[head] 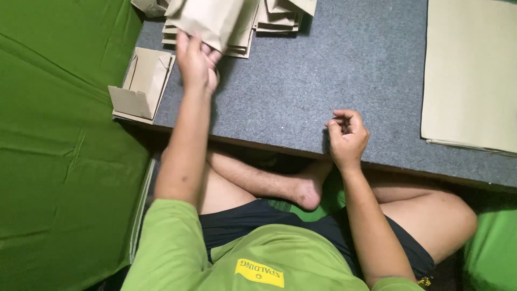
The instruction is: Folding and assembling brown paper bags from flat sheets of paper on a low work surface.
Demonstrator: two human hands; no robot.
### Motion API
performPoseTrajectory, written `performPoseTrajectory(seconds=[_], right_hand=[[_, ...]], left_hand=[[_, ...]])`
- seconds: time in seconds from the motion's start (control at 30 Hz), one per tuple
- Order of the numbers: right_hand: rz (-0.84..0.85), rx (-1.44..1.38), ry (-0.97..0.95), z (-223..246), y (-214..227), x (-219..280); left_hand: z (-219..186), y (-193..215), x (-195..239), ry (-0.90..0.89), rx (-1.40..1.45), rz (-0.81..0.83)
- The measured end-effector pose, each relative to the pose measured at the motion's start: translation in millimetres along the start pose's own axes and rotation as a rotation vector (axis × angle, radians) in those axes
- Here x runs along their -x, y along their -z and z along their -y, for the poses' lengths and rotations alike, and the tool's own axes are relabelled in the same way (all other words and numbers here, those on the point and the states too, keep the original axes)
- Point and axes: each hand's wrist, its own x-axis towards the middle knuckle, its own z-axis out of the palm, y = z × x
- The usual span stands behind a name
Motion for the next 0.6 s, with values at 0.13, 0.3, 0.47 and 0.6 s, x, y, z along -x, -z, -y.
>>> performPoseTrajectory(seconds=[0.13, 0.3, 0.47, 0.6], right_hand=[[-0.001, 0.014, 0.009, -14.5, -2.4, -1.3], [-0.203, -0.183, 0.014, -36.6, -5.5, -2.5], [-0.031, 0.457, 0.208, -10.4, 21.4, 6.1], [0.21, 0.73, 0.114, -22.5, 28.1, 15.3]], left_hand=[[42.8, -6.9, 62.1, 0.176, 0.155, 0.048], [104.9, -18.7, 149.5, 0.46, 0.235, 0.219], [67.9, -37.0, 193.7, 0.396, -0.363, 0.448], [34.4, -46.2, 197.9, -0.194, -1.107, 0.457]])
